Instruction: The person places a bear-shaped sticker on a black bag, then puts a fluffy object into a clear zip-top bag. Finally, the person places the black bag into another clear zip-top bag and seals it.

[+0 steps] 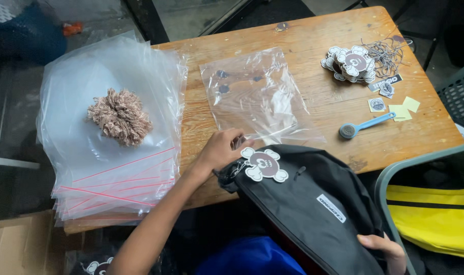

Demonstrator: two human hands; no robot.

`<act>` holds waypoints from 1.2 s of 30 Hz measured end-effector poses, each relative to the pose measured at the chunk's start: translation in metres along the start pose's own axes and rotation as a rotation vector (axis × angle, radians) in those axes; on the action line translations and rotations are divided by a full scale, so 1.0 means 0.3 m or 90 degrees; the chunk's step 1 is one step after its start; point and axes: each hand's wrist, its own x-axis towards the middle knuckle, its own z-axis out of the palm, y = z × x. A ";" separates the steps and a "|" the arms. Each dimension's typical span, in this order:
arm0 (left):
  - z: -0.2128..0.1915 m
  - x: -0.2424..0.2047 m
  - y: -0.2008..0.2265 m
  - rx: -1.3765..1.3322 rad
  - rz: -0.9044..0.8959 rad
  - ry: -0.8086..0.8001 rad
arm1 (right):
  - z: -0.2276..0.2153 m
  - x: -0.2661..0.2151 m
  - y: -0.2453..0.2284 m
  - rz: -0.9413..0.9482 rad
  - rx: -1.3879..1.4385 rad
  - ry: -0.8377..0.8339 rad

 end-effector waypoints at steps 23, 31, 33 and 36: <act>-0.045 -0.092 0.131 0.015 0.032 -0.004 | 0.154 0.206 -0.138 0.730 0.327 0.171; -0.035 -0.123 0.198 -0.002 0.059 -0.013 | 0.262 0.092 0.108 0.692 0.507 0.165; -0.046 -0.121 0.200 -0.003 0.065 -0.013 | 0.266 0.076 0.150 0.676 0.536 0.143; -0.063 -0.114 0.200 0.002 0.013 -0.008 | 0.276 0.073 0.191 0.672 0.566 0.095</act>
